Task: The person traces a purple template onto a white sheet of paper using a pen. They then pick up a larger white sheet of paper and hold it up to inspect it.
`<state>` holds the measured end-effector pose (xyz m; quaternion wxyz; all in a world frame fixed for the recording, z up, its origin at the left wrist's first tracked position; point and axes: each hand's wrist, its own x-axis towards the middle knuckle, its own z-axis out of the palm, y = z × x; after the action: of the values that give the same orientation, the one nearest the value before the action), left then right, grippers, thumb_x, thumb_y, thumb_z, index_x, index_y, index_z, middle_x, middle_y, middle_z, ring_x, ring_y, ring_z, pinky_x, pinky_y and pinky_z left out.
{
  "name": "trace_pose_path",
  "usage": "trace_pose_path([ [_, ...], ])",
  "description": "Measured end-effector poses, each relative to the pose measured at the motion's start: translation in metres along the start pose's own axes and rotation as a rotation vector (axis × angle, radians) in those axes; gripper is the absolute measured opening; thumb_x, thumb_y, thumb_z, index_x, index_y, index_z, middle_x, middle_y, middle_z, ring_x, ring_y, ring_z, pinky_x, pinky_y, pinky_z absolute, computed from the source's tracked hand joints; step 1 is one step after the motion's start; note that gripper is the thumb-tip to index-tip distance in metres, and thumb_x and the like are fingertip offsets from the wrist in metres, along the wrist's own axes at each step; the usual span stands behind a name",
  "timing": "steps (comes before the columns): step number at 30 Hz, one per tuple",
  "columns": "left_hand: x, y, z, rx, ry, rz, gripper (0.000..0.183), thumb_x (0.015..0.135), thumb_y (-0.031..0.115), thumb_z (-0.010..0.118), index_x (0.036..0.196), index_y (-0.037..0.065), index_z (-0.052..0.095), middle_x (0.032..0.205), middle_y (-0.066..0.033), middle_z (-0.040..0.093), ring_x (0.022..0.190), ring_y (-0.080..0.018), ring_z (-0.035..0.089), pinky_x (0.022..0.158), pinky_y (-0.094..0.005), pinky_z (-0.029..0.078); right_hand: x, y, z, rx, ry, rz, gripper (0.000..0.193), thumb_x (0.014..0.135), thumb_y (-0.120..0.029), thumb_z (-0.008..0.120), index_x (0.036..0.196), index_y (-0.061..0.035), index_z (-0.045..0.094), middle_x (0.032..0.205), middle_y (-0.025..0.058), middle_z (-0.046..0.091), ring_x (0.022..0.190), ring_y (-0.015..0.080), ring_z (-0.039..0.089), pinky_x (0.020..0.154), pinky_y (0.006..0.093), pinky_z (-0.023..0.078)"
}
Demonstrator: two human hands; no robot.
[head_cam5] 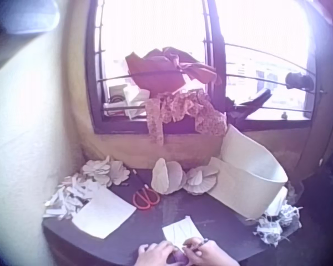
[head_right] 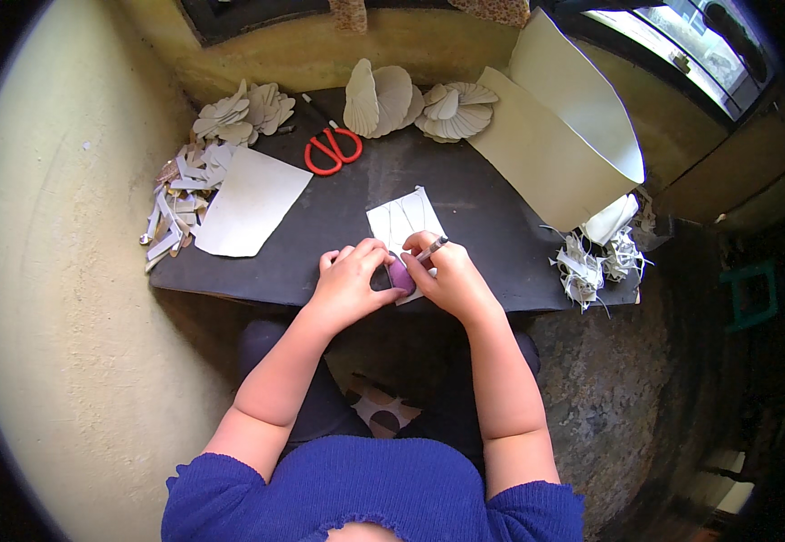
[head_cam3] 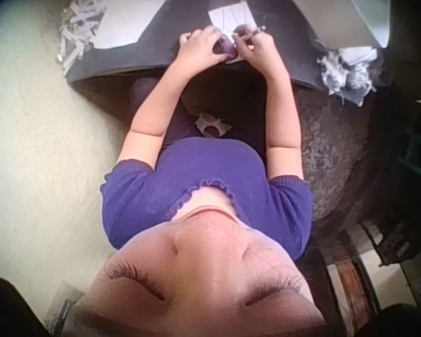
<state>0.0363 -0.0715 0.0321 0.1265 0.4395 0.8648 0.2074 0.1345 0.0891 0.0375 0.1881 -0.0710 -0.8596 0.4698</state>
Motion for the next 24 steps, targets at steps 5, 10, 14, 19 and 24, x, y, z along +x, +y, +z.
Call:
trace_pose_path([
  [5, 0.0, 0.001, -0.002, -0.008, -0.007, -0.007, 0.05, 0.073, 0.044, 0.079, 0.11, 0.014, 0.064, 0.119, 0.0018, 0.057, 0.113, -0.0231, 0.055, 0.103, -0.0473, 0.032, -0.004, 0.0, -0.003, -0.041, -0.02, -0.002, 0.011, 0.086, -0.004, 0.067, 0.095, -0.0016, 0.061, 0.075, 0.0166, 0.066, 0.07, 0.0282, 0.07, 0.064, 0.0351, 0.054],
  [10, 0.0, 0.001, -0.001, -0.008, 0.005, -0.008, 0.05, 0.072, 0.043, 0.08, 0.109, 0.014, 0.064, 0.119, 0.0018, 0.057, 0.113, -0.0232, 0.055, 0.103, -0.047, 0.032, -0.007, -0.002, -0.005, -0.028, -0.043, 0.023, 0.011, 0.086, -0.004, 0.067, 0.094, -0.0013, 0.06, 0.074, 0.0166, 0.066, 0.069, 0.0287, 0.07, 0.063, 0.0349, 0.054],
  [14, 0.001, 0.003, -0.002, -0.006, -0.005, -0.02, 0.049, 0.072, 0.042, 0.08, 0.108, 0.015, 0.064, 0.118, 0.0012, 0.057, 0.113, -0.0233, 0.055, 0.103, -0.0467, 0.032, -0.007, -0.002, -0.004, -0.018, -0.013, -0.058, 0.011, 0.086, -0.004, 0.067, 0.094, -0.001, 0.06, 0.077, 0.0163, 0.067, 0.071, 0.0285, 0.071, 0.064, 0.0344, 0.054],
  [19, 0.002, 0.003, -0.003, -0.007, -0.022, -0.025, 0.048, 0.072, 0.041, 0.08, 0.108, 0.015, 0.063, 0.118, 0.0002, 0.057, 0.113, -0.0237, 0.055, 0.103, -0.0467, 0.032, -0.01, -0.004, -0.005, -0.033, -0.023, -0.047, 0.01, 0.086, -0.004, 0.067, 0.094, -0.0012, 0.06, 0.079, 0.0161, 0.068, 0.073, 0.0287, 0.071, 0.065, 0.0342, 0.055],
  [24, 0.003, 0.003, -0.003, -0.001, -0.039, -0.038, 0.048, 0.072, 0.042, 0.079, 0.108, 0.015, 0.064, 0.118, -0.0003, 0.057, 0.113, -0.0239, 0.056, 0.103, -0.0475, 0.032, -0.015, -0.011, -0.009, -0.057, -0.051, -0.012, 0.01, 0.086, -0.004, 0.067, 0.095, -0.0016, 0.061, 0.079, 0.0169, 0.068, 0.073, 0.0291, 0.072, 0.065, 0.0344, 0.055],
])
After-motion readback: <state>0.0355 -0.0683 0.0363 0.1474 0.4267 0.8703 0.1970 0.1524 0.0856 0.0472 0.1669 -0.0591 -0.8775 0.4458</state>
